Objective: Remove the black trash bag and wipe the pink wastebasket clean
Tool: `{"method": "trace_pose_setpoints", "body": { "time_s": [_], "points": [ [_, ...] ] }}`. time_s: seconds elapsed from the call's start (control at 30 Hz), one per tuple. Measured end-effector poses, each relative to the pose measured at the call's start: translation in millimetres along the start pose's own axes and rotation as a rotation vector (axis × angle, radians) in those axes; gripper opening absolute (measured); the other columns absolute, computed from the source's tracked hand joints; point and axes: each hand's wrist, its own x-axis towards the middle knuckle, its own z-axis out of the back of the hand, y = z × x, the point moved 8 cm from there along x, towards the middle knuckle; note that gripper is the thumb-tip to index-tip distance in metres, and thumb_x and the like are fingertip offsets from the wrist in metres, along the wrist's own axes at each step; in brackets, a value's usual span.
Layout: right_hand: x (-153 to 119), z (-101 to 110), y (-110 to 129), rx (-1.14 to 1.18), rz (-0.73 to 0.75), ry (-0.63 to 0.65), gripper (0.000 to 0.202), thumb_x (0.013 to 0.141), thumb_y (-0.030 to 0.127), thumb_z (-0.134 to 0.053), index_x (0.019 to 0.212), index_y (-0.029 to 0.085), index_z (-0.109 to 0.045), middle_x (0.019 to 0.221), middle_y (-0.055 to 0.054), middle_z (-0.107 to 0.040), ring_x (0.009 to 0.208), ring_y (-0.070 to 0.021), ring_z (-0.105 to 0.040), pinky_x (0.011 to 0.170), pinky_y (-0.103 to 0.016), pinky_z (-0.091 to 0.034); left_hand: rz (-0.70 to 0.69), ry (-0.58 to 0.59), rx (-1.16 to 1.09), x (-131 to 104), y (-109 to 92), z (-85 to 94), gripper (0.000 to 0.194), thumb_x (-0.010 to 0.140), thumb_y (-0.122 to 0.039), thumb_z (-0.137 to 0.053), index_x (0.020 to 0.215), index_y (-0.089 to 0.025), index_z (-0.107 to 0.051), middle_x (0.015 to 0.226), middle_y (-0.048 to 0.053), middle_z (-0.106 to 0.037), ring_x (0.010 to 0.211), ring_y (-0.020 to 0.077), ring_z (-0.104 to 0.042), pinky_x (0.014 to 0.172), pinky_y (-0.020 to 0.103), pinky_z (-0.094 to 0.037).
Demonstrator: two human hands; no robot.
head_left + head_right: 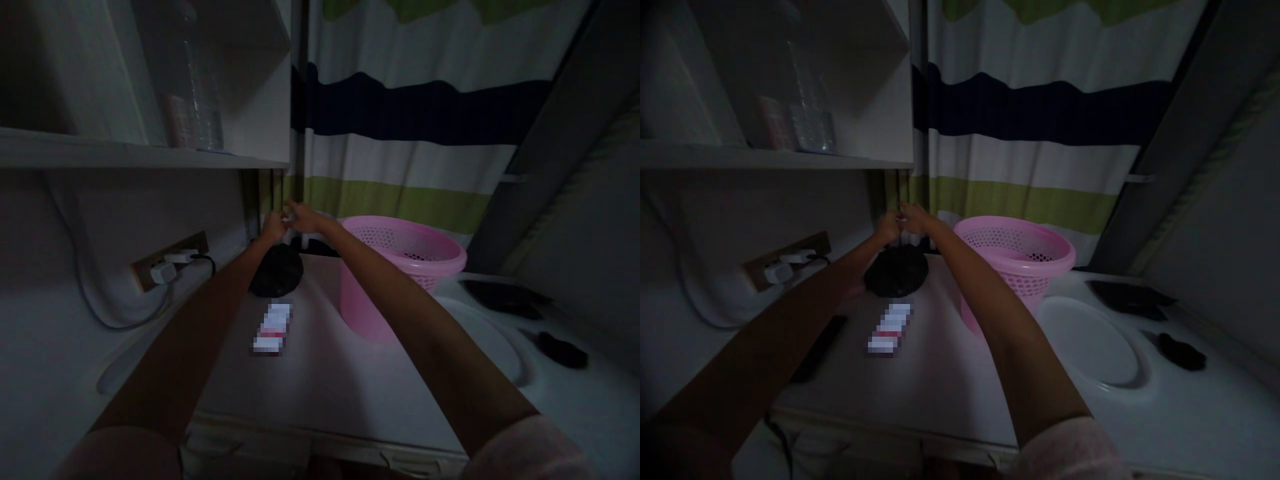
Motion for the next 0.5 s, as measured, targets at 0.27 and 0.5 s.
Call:
{"method": "trace_pose_setpoints", "body": {
  "time_s": [0.27,0.5],
  "points": [
    [-106,115,-8,-0.116,-0.027,-0.113,0.054,0.078,0.023,-0.054,0.127,0.014,-0.033,0.131,-0.013,-0.040,0.120,-0.0223,-0.038,0.102,-0.042,-0.029,-0.136,0.009,-0.106,-22,-108,4.9,0.024,0.080,-0.017,-0.045,0.093,-0.008,-0.063,0.093,0.009,-0.064,0.087,0.0153,-0.056,0.080,0.026,-0.041],
    [-293,200,-113,-0.399,-0.402,-0.188,0.053,0.079,0.025,-0.050,0.129,0.017,-0.034,0.126,-0.013,-0.046,0.113,-0.0234,-0.046,0.094,-0.042,-0.038,0.155,0.349,-0.310,-59,-106,-38.3,0.043,0.081,-0.052,-0.039,0.083,-0.012,-0.057,0.056,0.005,-0.057,0.044,0.0128,-0.053,0.048,0.025,-0.044]
  ]
}}
